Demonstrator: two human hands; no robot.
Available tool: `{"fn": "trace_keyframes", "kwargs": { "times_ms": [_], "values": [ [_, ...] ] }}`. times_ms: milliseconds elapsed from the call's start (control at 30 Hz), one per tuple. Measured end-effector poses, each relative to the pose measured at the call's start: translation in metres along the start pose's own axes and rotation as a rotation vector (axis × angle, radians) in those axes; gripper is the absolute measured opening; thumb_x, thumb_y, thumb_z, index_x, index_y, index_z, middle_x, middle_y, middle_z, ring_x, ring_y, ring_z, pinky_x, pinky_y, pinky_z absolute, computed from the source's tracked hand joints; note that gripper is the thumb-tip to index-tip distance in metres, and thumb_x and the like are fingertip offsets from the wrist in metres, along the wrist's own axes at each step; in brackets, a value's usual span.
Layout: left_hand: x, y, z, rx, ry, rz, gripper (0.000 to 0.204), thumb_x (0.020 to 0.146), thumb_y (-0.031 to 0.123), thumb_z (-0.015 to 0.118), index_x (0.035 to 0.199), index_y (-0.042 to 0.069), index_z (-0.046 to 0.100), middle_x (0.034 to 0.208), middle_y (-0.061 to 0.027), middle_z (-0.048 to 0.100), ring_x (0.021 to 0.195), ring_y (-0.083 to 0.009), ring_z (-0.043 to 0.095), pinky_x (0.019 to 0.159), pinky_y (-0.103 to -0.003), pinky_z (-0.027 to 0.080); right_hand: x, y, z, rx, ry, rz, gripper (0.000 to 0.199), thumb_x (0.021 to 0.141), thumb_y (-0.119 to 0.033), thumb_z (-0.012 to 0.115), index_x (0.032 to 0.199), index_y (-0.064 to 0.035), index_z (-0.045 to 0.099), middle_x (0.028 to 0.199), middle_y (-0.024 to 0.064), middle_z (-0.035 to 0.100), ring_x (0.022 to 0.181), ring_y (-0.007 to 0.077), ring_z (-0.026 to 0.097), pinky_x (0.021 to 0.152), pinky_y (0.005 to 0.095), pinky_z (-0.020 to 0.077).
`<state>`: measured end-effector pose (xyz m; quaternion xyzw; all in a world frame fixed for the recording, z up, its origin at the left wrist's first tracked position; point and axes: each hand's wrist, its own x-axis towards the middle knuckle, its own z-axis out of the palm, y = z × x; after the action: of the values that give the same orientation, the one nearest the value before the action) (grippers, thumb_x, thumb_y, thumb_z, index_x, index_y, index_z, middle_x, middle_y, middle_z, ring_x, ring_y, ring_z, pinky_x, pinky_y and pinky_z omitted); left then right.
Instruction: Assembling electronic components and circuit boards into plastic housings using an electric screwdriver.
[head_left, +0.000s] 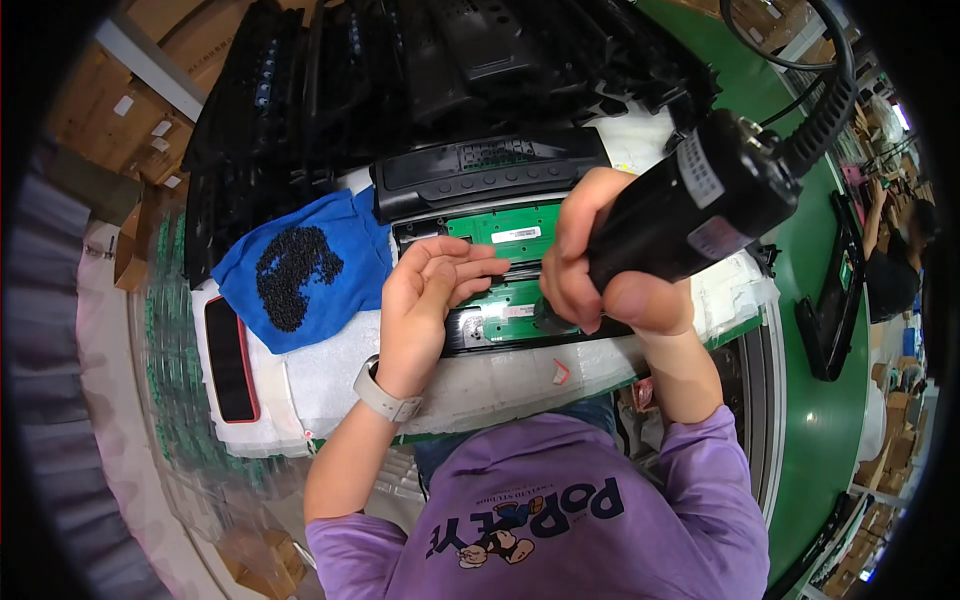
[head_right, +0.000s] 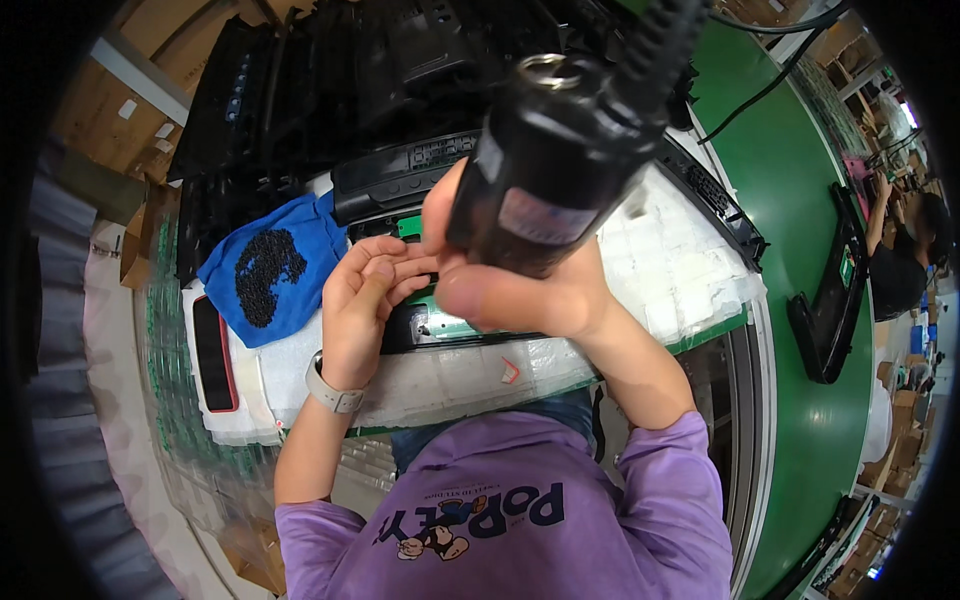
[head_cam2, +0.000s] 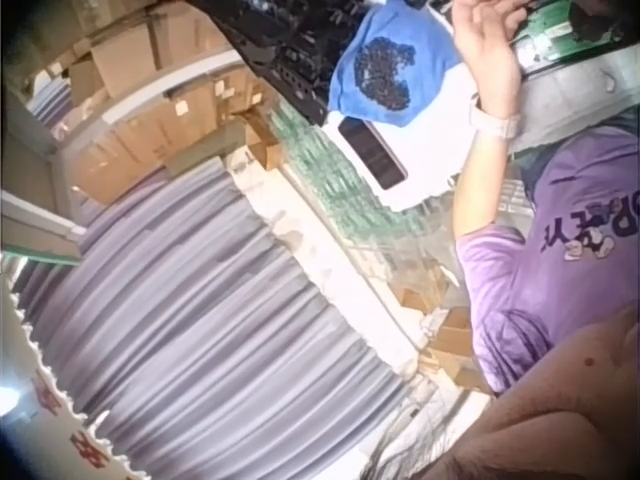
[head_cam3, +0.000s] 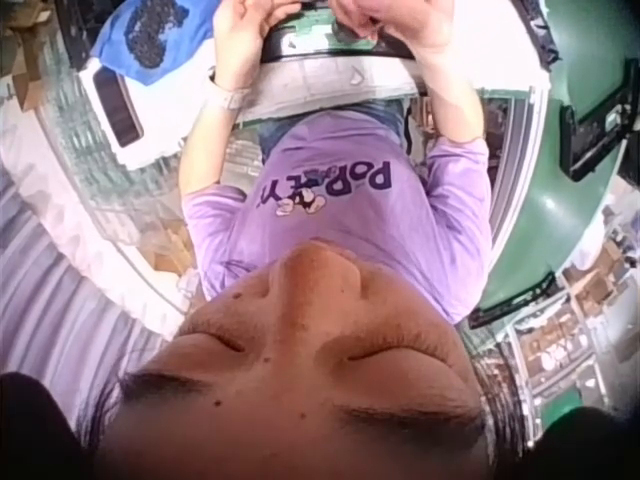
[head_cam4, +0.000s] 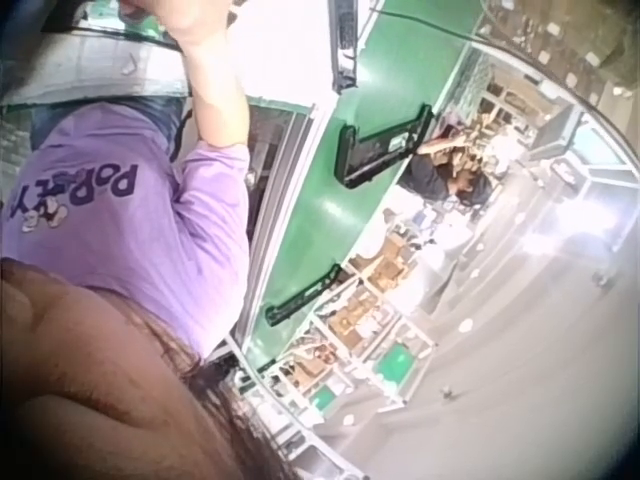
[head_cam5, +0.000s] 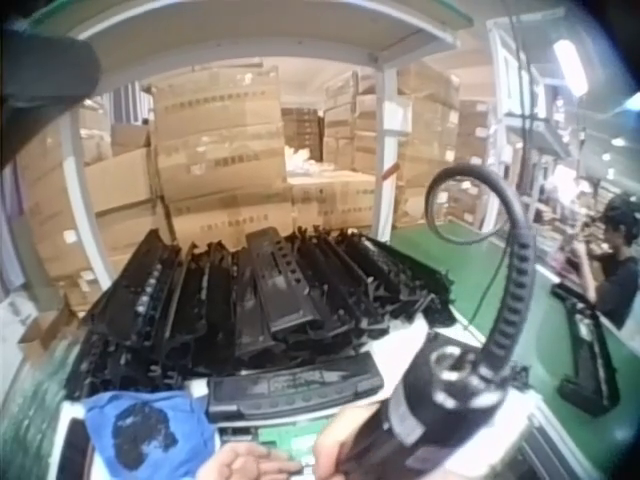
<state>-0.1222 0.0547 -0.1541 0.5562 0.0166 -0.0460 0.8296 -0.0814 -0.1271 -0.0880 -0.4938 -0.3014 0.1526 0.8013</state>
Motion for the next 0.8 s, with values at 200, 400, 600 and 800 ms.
{"fn": "trace_keyframes", "kwargs": {
  "times_ms": [200, 400, 600, 800],
  "values": [
    [0.0, -0.001, 0.0, -0.019, 0.02, 0.003, 0.02, 0.095, 0.014, 0.041, 0.106, -0.002, 0.044, 0.1, -0.0198, 0.06, 0.09, -0.0271, 0.063, 0.076, -0.028, 0.051, 0.0, 0.002, 0.011, 0.027, 0.014, 0.023, 0.042, 0.068, -0.021, 0.073, 0.089, 0.0016, 0.044, 0.054, 0.0033, 0.046, 0.045, 0.0099, 0.045, 0.041, 0.0221, 0.0356],
    [-0.002, -0.007, -0.006, 0.139, 0.022, 0.017, 0.025, 0.097, 0.024, 0.039, 0.098, 0.0, 0.049, 0.063, -0.0081, 0.058, 0.048, -0.0088, 0.052, 0.041, -0.018, 0.036, 0.002, -0.001, 0.014, -0.23, -0.146, -0.081, 0.027, 0.056, -0.006, 0.075, 0.07, -0.0046, 0.052, 0.06, 0.0026, 0.055, 0.051, 0.0109, 0.051, 0.047, 0.0219, 0.0411],
    [-0.003, -0.003, 0.002, 0.08, -0.008, 0.027, 0.021, 0.096, 0.022, 0.04, 0.094, 0.003, 0.049, 0.05, 0.0032, 0.037, 0.04, -0.0034, 0.026, 0.037, -0.019, 0.021, 0.002, -0.002, 0.01, -0.361, -0.168, -0.12, 0.028, 0.057, -0.01, 0.075, 0.072, -0.0045, 0.053, 0.059, 0.0013, 0.054, 0.049, 0.0106, 0.05, 0.047, 0.0223, 0.0403],
    [-0.001, 0.001, -0.003, 0.041, -0.033, -0.044, 0.015, 0.093, 0.016, 0.047, 0.097, 0.002, 0.046, 0.075, -0.0112, 0.062, 0.061, -0.016, 0.061, 0.05, -0.021, 0.042, 0.001, 0.001, 0.007, -0.487, -0.185, -0.162, 0.03, 0.057, -0.013, 0.076, 0.075, -0.0045, 0.053, 0.057, 0.0, 0.052, 0.047, 0.0103, 0.049, 0.046, 0.0228, 0.0396]
  ]
}}
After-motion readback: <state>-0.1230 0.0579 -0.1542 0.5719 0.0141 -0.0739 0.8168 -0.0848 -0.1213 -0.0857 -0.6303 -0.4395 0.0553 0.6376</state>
